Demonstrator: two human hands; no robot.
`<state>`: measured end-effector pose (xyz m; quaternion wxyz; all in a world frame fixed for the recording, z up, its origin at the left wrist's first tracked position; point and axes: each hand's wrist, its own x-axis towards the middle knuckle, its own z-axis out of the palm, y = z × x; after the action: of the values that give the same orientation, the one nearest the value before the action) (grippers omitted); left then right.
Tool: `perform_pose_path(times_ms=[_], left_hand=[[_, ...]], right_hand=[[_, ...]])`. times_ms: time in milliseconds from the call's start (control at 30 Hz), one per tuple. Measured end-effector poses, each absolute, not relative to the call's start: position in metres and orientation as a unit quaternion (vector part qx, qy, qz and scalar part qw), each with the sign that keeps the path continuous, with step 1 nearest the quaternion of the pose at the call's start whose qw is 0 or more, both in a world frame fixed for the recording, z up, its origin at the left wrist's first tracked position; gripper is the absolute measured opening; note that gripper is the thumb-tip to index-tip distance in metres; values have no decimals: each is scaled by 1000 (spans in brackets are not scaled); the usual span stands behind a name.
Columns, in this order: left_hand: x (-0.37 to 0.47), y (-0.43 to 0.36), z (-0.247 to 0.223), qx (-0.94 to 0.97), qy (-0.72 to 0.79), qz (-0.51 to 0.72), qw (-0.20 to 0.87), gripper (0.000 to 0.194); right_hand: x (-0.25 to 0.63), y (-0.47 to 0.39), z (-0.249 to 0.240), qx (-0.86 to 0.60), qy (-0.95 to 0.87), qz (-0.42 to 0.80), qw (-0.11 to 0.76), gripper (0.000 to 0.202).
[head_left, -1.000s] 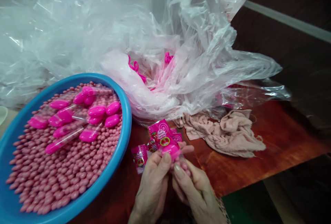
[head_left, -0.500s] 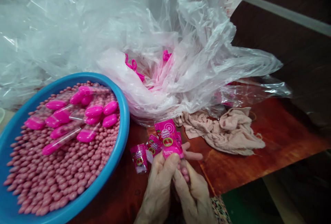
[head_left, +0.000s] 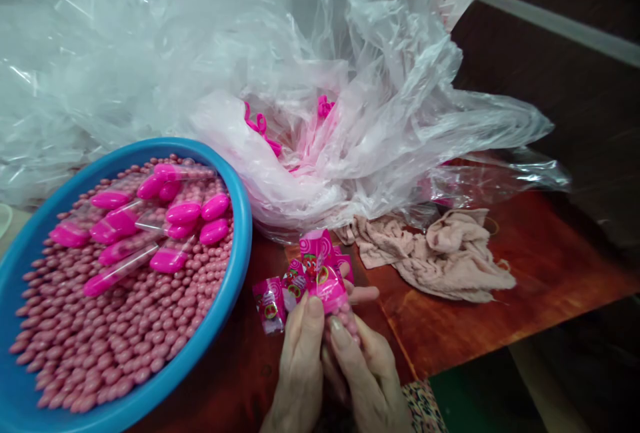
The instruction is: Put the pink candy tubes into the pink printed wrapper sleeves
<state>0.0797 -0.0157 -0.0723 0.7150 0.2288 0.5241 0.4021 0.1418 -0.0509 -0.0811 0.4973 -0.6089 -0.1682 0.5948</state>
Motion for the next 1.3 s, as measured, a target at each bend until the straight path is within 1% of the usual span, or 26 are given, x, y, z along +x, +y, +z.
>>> perform_pose_path(times_ms=[100, 167, 233, 300, 367, 467, 633, 800, 833, 967, 1100, 1167, 1300], left_hand=[[82, -22, -71, 228, 533, 381, 720, 49], [81, -22, -70, 229, 525, 387, 722, 46], [79, -19, -70, 210, 504, 411, 730, 41], [76, -14, -71, 176, 472, 435, 746, 37], [72, -9, -71, 151, 445, 449, 760, 36], [71, -4, -73, 131, 436, 457, 764, 33], [74, -1, -75, 122, 447, 456, 760, 24], [69, 1, -78, 111, 432, 459, 768, 18], [68, 1, -79, 105, 425, 461, 772, 17], [67, 3, -81, 101, 401, 454, 789, 28], [72, 1, -77, 92, 422, 452, 780, 22], [74, -1, -72, 99, 427, 449, 779, 21], [74, -8, -61, 176, 449, 453, 750, 27]], right_hand=[[139, -60, -82, -731, -197, 462, 461, 57], [139, -60, -83, -744, -225, 432, 457, 60], [143, -55, -85, -694, -237, 481, 480, 49], [147, -46, -85, -593, -210, 595, 501, 43], [151, -39, -87, -488, -147, 699, 502, 42], [152, -35, -89, -418, -65, 754, 503, 42], [148, -36, -88, -410, -27, 759, 505, 43], [147, -34, -88, -371, -13, 780, 504, 40], [148, -34, -89, -364, -11, 785, 501, 40], [150, -36, -89, -360, -9, 790, 496, 40], [150, -38, -86, -357, -11, 798, 486, 44], [149, -41, -84, -396, -40, 780, 483, 46], [149, -46, -80, -527, -150, 671, 500, 43]])
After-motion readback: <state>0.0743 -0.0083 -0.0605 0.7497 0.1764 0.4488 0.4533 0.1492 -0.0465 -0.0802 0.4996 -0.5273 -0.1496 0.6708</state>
